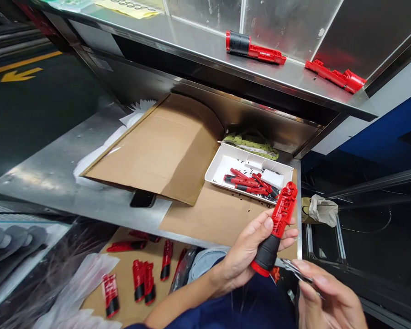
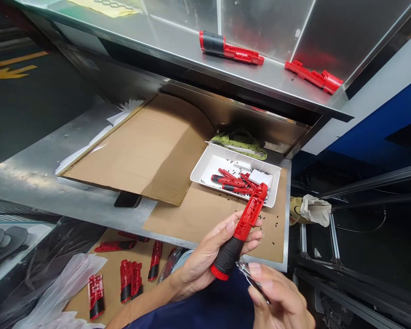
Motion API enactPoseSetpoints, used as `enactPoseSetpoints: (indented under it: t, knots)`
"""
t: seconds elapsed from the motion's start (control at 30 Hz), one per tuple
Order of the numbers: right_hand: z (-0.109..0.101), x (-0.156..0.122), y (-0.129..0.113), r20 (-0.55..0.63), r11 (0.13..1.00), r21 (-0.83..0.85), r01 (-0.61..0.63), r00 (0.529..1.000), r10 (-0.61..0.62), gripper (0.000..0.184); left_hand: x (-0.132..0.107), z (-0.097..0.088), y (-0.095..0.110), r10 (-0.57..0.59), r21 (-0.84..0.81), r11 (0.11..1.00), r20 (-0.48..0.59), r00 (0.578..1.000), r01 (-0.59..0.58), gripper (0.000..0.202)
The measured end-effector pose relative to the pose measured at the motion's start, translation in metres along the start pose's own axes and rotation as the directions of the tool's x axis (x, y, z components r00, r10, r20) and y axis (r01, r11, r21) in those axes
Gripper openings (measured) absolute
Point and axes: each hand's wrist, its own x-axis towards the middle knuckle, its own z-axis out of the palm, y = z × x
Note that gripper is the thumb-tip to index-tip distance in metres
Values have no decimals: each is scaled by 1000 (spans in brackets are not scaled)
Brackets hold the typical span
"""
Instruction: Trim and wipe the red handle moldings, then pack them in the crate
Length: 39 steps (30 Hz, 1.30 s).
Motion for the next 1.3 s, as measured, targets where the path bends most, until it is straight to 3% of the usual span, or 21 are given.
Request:
enactPoseSetpoints:
  t: [0.1, 0.4, 0.57, 0.67, 0.8, 0.97, 1.1, 1.2, 1.3]
  knots:
    - [-3, 3, -6, -12, 996, 11, -88, 996, 88, 6, 1, 1, 0, 2, -2, 1000, -21, 1000, -2, 28]
    - [8, 12, -1, 206, 992, -11, 130, 971, -125, 23, 1, 1, -1, 26, 18, 1000, -46, 999, -25, 33]
    - [0, 11, 3, 246, 990, -30, 136, 961, -125, 24, 0, 2, -1, 42, 53, 998, -46, 998, -40, 35]
    - [-5, 11, 7, 336, 988, -8, 154, 931, -142, 34, 2, 2, -1, 43, 71, 997, -55, 998, -39, 37]
    - [-3, 10, 8, 309, 991, 5, 131, 943, -126, 34, 2, 1, -2, 34, 86, 996, -64, 997, -28, 43]
    - [7, 8, 0, 183, 998, -10, 69, 981, -67, 25, 2, 1, -2, 45, 103, 994, -57, 997, -39, 46]
    - [-4, 6, -3, 114, 999, -31, 26, 993, -22, 24, 2, 2, -3, 26, 62, 998, -44, 999, -23, 38]
    - [-18, 9, 2, 194, 1000, -16, -10, 981, 13, 29, 2, 2, -3, 20, 35, 999, -49, 999, -18, 34]
    - [-22, 11, 9, 321, 997, 18, 78, 944, -80, 41, 2, 3, -3, 4, 37, 999, -60, 998, -2, 32]
